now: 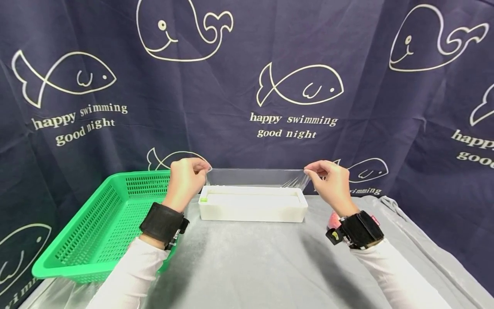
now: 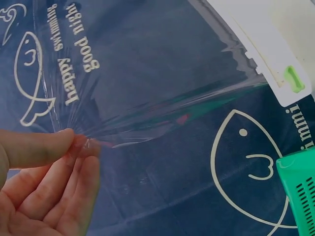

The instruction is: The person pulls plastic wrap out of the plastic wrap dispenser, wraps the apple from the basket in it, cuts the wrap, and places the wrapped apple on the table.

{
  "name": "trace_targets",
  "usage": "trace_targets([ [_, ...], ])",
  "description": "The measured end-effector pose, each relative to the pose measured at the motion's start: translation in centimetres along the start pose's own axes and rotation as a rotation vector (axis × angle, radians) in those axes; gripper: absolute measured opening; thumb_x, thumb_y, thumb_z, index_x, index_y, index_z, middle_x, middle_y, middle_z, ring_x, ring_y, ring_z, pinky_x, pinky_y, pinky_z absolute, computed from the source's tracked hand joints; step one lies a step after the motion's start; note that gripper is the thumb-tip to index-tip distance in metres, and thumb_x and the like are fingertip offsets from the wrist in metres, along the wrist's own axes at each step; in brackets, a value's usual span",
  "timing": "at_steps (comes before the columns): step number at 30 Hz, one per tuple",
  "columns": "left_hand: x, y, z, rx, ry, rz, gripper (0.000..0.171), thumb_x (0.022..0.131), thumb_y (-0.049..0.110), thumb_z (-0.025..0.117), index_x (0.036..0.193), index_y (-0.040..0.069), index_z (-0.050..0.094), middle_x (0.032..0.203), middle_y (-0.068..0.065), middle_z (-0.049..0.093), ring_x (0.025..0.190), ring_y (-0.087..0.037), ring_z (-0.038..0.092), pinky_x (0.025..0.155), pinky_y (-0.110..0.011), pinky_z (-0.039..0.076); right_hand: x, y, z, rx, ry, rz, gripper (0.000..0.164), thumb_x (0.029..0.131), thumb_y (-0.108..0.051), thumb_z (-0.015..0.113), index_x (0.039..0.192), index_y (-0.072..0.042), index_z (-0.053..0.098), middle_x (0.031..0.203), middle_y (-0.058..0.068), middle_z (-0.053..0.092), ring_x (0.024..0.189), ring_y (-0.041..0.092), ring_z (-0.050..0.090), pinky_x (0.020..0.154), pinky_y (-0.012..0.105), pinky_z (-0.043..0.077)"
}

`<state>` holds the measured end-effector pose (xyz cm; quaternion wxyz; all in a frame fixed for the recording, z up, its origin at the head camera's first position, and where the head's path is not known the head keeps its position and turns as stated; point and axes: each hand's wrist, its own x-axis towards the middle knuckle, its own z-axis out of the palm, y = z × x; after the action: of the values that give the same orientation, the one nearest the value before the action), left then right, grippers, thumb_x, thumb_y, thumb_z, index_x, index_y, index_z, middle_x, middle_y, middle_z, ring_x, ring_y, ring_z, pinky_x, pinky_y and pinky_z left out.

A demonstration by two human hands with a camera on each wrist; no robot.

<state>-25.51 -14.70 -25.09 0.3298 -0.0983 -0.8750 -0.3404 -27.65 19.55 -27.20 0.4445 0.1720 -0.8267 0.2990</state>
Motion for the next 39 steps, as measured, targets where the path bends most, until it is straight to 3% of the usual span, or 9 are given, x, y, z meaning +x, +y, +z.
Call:
trace_targets([
  [4,-0.9,0.4,-0.3,0.005,0.032,-0.004,0.016,0.080,0.004,0.060,0.083,0.007,0.075,0.079,-0.008,0.076,0.071,-0.021,0.070,0.062,-0.032,0.050,-0.6,-0.6,-0.5,0.006,0.034,0.001,0.002,0.078,-0.006,0.075,0.080,-0.006,0.074,0.074,0.006,0.073,0.066,-0.021,0.049,0.065,0.001,0.041],
  [9,-2.2,0.7,-0.9,0.019,0.079,0.001,0.014,0.080,0.003,0.062,0.083,0.007,0.076,0.076,-0.009,0.075,0.069,-0.022,0.070,0.062,-0.034,0.050,-1.6,-1.4,-0.9,0.020,0.062,-0.009,0.007,0.076,-0.004,0.077,0.080,-0.009,0.075,0.073,0.004,0.073,0.068,-0.024,0.048,0.061,0.005,0.041],
  [15,-3.1,1.3,-1.5,0.021,0.125,-0.008,0.015,0.080,0.001,0.062,0.081,0.006,0.076,0.073,-0.010,0.074,0.066,-0.023,0.069,0.060,-0.032,0.048,-2.1,-2.3,-1.2,0.030,0.073,0.009,0.007,0.076,-0.004,0.077,0.081,-0.010,0.076,0.073,0.003,0.073,0.066,-0.018,0.053,0.061,0.004,0.041],
  [22,-3.6,2.3,-1.7,0.042,0.174,-0.096,0.016,0.082,0.001,0.060,0.084,0.005,0.076,0.077,-0.011,0.075,0.068,-0.025,0.068,0.060,-0.035,0.048,-1.7,-4.1,-1.4,-0.024,0.091,0.083,0.004,0.079,-0.006,0.074,0.081,-0.009,0.077,0.075,0.005,0.074,0.066,0.018,0.069,0.063,0.005,0.041],
  [26,-3.9,2.5,-1.6,0.048,0.233,-0.117,0.015,0.080,0.000,0.062,0.084,0.005,0.076,0.077,-0.010,0.075,0.067,-0.025,0.068,0.059,-0.036,0.047,-1.6,-4.8,-1.5,-0.025,0.123,0.093,0.005,0.079,-0.004,0.073,0.082,-0.007,0.077,0.076,0.007,0.074,0.065,0.024,0.069,0.062,0.006,0.041],
  [29,-4.3,2.9,-1.4,0.057,0.247,-0.130,0.016,0.080,0.001,0.062,0.084,0.007,0.076,0.077,-0.008,0.075,0.065,-0.024,0.067,0.056,-0.031,0.044,-2.1,-5.1,-1.7,-0.019,0.167,0.124,0.006,0.077,-0.002,0.073,0.080,-0.006,0.077,0.077,0.009,0.075,0.062,0.014,0.066,0.061,0.005,0.040],
  [34,-4.9,3.3,-1.1,0.064,0.270,-0.125,0.017,0.081,0.001,0.062,0.085,0.007,0.077,0.078,-0.008,0.076,0.065,-0.024,0.067,0.055,-0.028,0.042,-2.8,-5.5,-2.0,-0.030,0.187,0.171,0.005,0.078,-0.004,0.074,0.080,-0.007,0.077,0.077,0.008,0.075,0.062,-0.017,0.049,0.059,0.008,0.039],
  [36,-5.0,3.4,-1.1,0.068,0.285,-0.109,0.016,0.082,0.000,0.063,0.085,0.007,0.077,0.078,-0.009,0.076,0.066,-0.024,0.067,0.055,-0.030,0.044,-2.9,-5.5,-2.3,-0.046,0.178,0.162,0.004,0.078,-0.005,0.074,0.080,-0.007,0.077,0.077,0.008,0.075,0.063,-0.017,0.049,0.058,0.007,0.038],
  [39,-5.1,3.6,-1.2,0.075,0.300,-0.075,0.016,0.081,-0.001,0.063,0.085,0.006,0.077,0.078,-0.009,0.076,0.068,-0.025,0.069,0.057,-0.036,0.047,-2.8,-5.6,-2.9,-0.063,0.167,0.133,0.004,0.077,-0.005,0.075,0.079,-0.008,0.077,0.077,0.007,0.075,0.060,-0.002,0.061,0.059,0.006,0.037],
])
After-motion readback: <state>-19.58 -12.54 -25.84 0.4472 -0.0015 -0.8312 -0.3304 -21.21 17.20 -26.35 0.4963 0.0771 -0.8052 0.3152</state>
